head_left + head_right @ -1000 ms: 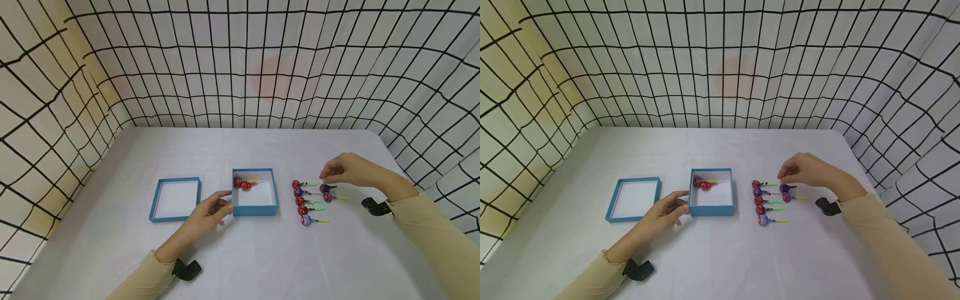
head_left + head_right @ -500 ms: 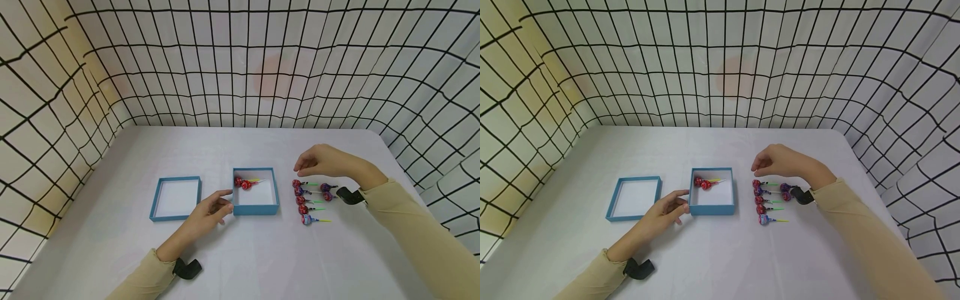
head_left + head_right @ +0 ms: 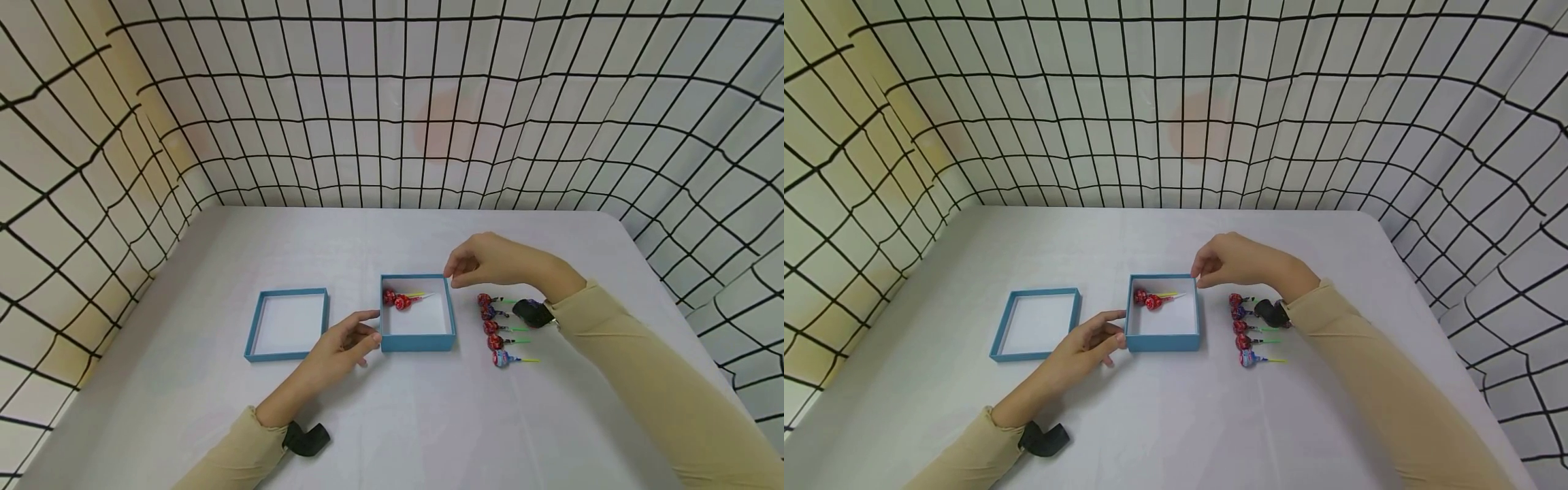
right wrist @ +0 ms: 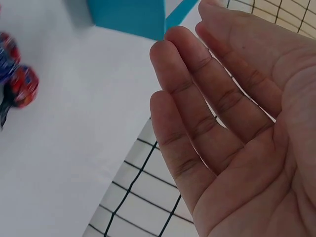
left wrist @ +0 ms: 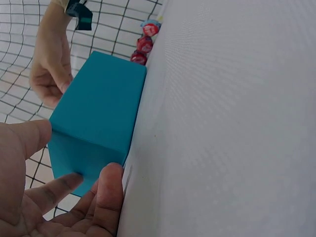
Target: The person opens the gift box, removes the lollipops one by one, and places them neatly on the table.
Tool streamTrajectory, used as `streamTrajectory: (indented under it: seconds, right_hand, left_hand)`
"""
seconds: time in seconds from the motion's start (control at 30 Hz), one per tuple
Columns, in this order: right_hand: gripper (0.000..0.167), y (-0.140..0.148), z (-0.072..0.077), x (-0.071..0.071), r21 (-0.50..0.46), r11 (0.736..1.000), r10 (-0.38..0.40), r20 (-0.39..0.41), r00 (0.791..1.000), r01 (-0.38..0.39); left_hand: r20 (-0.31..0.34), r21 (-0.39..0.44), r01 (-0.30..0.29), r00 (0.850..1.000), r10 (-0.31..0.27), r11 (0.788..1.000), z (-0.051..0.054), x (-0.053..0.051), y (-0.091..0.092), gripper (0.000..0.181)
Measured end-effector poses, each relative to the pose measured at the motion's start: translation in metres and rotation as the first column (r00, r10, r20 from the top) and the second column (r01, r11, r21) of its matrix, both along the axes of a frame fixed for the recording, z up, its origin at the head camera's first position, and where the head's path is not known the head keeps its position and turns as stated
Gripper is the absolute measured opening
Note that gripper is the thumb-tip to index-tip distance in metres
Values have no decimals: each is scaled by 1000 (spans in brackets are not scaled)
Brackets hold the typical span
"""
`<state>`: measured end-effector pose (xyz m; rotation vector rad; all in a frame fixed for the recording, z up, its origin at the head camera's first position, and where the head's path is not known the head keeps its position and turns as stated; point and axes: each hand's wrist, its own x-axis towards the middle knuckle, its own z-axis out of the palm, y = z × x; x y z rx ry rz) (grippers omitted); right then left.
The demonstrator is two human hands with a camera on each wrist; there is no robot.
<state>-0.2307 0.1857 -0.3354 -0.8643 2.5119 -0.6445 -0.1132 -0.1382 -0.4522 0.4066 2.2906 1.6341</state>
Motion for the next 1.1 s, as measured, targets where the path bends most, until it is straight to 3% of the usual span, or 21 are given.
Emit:
streamTrajectory:
  seconds: [0.5, 1.1]
  right_hand:
    - [14, -40, -4, -4, 57, 995, 80, -18, 997, -78]
    - [13, -81, -9, 3, 138, 988, 60, 26, 998, -63]
  left_hand:
    - [5, 7, 1, 1000, -1, 1000, 0, 0, 0, 53]
    - [-10, 7, 16, 1000, -16, 1000, 0, -1, 0, 53]
